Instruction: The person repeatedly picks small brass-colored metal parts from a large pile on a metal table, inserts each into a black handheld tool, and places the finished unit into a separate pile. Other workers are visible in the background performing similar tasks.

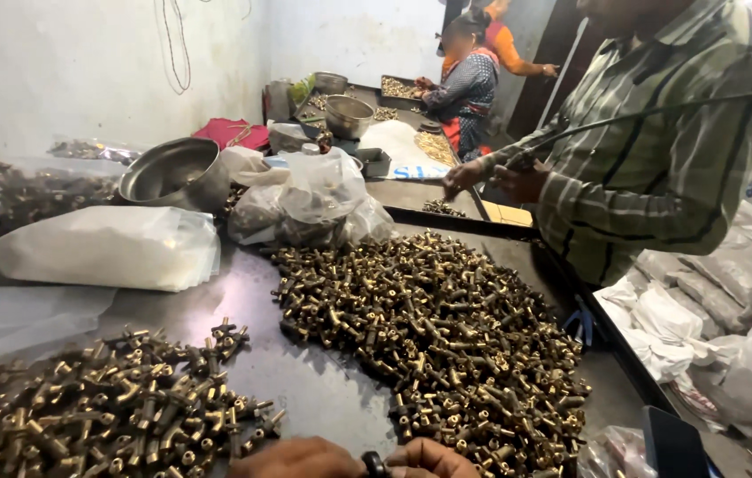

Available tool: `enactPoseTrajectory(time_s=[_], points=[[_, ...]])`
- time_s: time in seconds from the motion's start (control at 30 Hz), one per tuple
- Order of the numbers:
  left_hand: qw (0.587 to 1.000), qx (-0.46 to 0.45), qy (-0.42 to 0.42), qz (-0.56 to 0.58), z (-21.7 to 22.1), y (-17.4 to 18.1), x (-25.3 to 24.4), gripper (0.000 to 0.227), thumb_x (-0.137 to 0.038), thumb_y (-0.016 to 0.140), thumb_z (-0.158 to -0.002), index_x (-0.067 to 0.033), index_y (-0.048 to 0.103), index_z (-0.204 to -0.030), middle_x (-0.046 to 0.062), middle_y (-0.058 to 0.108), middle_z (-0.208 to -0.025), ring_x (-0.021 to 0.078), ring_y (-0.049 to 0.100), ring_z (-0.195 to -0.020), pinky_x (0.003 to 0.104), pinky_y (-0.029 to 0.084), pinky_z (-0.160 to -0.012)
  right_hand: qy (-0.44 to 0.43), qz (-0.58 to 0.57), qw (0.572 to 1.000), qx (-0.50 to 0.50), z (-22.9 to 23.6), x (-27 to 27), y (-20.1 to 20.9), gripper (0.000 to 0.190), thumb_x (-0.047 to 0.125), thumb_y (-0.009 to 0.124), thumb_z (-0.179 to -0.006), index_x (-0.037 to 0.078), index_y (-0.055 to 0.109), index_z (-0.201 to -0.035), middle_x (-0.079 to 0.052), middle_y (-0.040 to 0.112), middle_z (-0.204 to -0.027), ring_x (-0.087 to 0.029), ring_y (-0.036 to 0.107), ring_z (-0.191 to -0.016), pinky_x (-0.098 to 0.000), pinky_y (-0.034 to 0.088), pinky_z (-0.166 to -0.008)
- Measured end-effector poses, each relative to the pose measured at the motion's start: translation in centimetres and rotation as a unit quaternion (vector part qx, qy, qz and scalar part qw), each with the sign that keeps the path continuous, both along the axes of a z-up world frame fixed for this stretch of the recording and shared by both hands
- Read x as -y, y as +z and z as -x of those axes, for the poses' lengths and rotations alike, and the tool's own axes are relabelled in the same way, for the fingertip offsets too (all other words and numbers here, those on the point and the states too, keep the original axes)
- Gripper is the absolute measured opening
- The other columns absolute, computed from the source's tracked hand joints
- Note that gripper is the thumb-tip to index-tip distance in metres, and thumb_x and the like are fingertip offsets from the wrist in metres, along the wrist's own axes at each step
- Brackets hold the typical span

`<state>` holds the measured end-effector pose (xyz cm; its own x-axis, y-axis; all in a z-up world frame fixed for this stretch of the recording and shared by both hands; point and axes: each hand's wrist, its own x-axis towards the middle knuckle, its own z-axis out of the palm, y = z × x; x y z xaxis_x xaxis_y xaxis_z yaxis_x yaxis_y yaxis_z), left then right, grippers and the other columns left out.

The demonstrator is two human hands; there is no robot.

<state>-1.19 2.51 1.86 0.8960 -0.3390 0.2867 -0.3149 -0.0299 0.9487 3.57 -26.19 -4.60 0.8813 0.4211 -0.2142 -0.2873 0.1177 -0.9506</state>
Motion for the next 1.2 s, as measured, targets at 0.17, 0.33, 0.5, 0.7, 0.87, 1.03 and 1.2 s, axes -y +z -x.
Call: enactPoseTrajectory(time_s=[0.17,0.33,0.5,0.7,0.87,1.03,1.2], points=[[0.993,0.065,0.099,0.008,0.8,-1.4,-0.2,0.02,-0.007,0.084,-0.082,-0.008,0.079,-0.102,0.007,0.083,-0.091,0.0161,0.083,-0.084,0.03,0.066,-0.075,-0.056,0.042,0.996,-0.063,1.8,-1.2,2.2,0.02,0.0,0.077,-0.084,-0.003,0.074,-0.104,-0.013,0.081,-0.09,-0.018,0.077,-0.086,-0.0334,0.061,-0.083],[0.972,0.129,0.195,0.018,2.4,-1.8,-1.0,0.019,-0.012,0.086,-0.079,-0.0111,0.078,-0.095,0.005,0.083,-0.082,0.0146,0.083,-0.074,0.03,0.068,-0.067,-0.128,0.061,0.99,0.015,2.9,-4.7,7.4,0.02,0.003,0.076,-0.084,-0.002,0.075,-0.104,-0.013,0.078,-0.079,-0.019,0.07,-0.069,-0.0321,0.056,-0.064],[0.937,-0.056,0.315,-0.141,4.4,4.4,-2.6,0.023,-0.026,0.088,-0.076,-0.0219,0.082,-0.097,0.0,0.081,-0.079,0.0112,0.079,-0.071,0.03,0.065,-0.065,-0.12,0.022,0.978,0.169,3.7,-8.8,16.1,0.027,0.011,0.07,-0.089,0.004,0.071,-0.116,-0.009,0.078,-0.096,-0.016,0.072,-0.083,-0.0302,0.056,-0.063],[0.956,-0.051,0.205,-0.205,1.6,-3.1,-3.2,0.025,-0.029,0.086,-0.077,-0.0217,0.079,-0.099,0.0,0.083,-0.091,0.0117,0.08,-0.084,0.03,0.063,-0.075,-0.098,0.352,0.833,0.416,2.2,-12.2,22.6,0.048,0.011,0.075,-0.08,0.017,0.068,-0.127,-0.004,0.076,-0.112,-0.019,0.074,-0.096,-0.0332,0.061,-0.083],[0.942,-0.077,0.234,-0.227,4.6,3.3,-2.3,0.027,-0.03,0.087,-0.074,-0.0226,0.079,-0.099,0.001,0.082,-0.092,0.0114,0.082,-0.084,0.029,0.064,-0.077,-0.062,0.621,0.674,0.394,-0.5,-8.7,21.3,0.025,0.025,0.077,-0.079,0.018,0.075,-0.103,-0.008,0.063,-0.105,-0.027,0.062,-0.1,-0.0416,0.052,-0.083],[0.94,-0.061,0.211,-0.26,4.0,3.1,-2.2,0.026,-0.031,0.086,-0.075,-0.0251,0.078,-0.099,0.0,0.081,-0.095,0.0108,0.081,-0.085,0.03,0.064,-0.077,-0.01,0.64,0.633,0.436,-0.9,-8.4,19.8,0.013,0.023,0.072,-0.083,0.016,0.071,-0.094,-0.007,0.06,-0.103,-0.027,0.06,-0.101,-0.0419,0.05,-0.086],[0.935,0.008,0.201,-0.291,2.7,-0.9,-2.7,0.029,-0.039,0.085,-0.074,-0.0246,0.079,-0.098,0.0,0.08,-0.096,0.0137,0.079,-0.084,0.034,0.06,-0.075,-0.008,0.561,0.634,0.532,-1.0,-7.5,16.8,0.008,0.012,0.065,-0.084,0.008,0.062,-0.09,-0.01,0.062,-0.094,-0.031,0.06,-0.095,-0.0449,0.049,-0.081]])
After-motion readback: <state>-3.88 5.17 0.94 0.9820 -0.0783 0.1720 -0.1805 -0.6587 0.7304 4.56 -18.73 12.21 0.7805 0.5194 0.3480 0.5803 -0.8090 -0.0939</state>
